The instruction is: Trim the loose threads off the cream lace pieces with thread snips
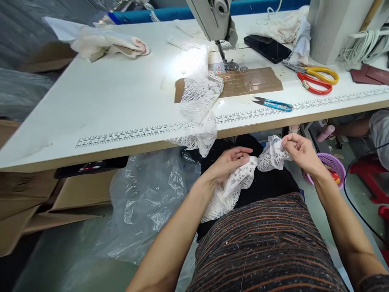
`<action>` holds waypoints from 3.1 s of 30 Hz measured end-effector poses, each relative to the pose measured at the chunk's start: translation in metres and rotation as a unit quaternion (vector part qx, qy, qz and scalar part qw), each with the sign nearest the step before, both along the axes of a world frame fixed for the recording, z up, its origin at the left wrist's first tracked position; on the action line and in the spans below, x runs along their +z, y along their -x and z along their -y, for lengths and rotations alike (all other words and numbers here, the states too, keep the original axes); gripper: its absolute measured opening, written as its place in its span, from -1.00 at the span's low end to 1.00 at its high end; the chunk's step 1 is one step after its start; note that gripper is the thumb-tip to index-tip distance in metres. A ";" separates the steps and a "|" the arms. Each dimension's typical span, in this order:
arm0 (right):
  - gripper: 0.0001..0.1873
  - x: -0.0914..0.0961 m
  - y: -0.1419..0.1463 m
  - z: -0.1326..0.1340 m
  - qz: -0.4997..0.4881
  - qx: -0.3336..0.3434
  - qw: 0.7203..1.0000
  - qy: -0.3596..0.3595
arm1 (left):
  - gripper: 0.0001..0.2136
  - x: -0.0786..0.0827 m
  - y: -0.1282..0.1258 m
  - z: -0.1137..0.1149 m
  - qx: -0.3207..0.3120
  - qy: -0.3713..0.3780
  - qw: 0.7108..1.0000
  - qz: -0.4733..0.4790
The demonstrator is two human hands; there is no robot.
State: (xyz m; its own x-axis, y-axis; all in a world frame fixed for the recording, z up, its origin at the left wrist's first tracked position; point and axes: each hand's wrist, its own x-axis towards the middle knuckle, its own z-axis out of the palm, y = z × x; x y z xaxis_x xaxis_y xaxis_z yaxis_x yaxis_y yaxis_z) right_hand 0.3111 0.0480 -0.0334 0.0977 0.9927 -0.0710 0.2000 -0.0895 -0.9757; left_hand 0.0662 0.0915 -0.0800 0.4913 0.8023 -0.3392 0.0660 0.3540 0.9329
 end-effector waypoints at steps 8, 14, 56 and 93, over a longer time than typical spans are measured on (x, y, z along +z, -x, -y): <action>-0.68 0.035 -0.036 0.009 0.016 0.076 0.996 0.052 | -0.82 -0.044 -0.040 -0.062 -0.024 -0.003 0.991 -0.132; -0.60 0.031 -0.024 0.004 0.034 0.180 0.979 0.087 | -0.84 -0.058 -0.041 -0.077 -0.030 -0.018 0.988 -0.152; -0.68 0.020 0.061 0.018 -0.008 0.275 0.959 0.062 | -0.72 0.037 0.013 0.020 -0.040 -0.019 0.998 0.044; -0.85 0.004 0.094 0.043 -0.033 0.114 0.986 -0.117 | -0.75 0.047 0.041 0.069 0.189 -0.256 0.948 0.017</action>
State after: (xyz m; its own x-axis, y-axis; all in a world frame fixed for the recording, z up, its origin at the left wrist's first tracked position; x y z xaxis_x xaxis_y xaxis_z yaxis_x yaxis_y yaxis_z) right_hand 0.2169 0.0048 -0.0290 -0.1280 0.9782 0.1637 0.1240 0.1796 -0.9759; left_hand 0.0248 0.0227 -0.0329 0.1399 0.9783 0.1530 -0.0080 -0.1534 0.9881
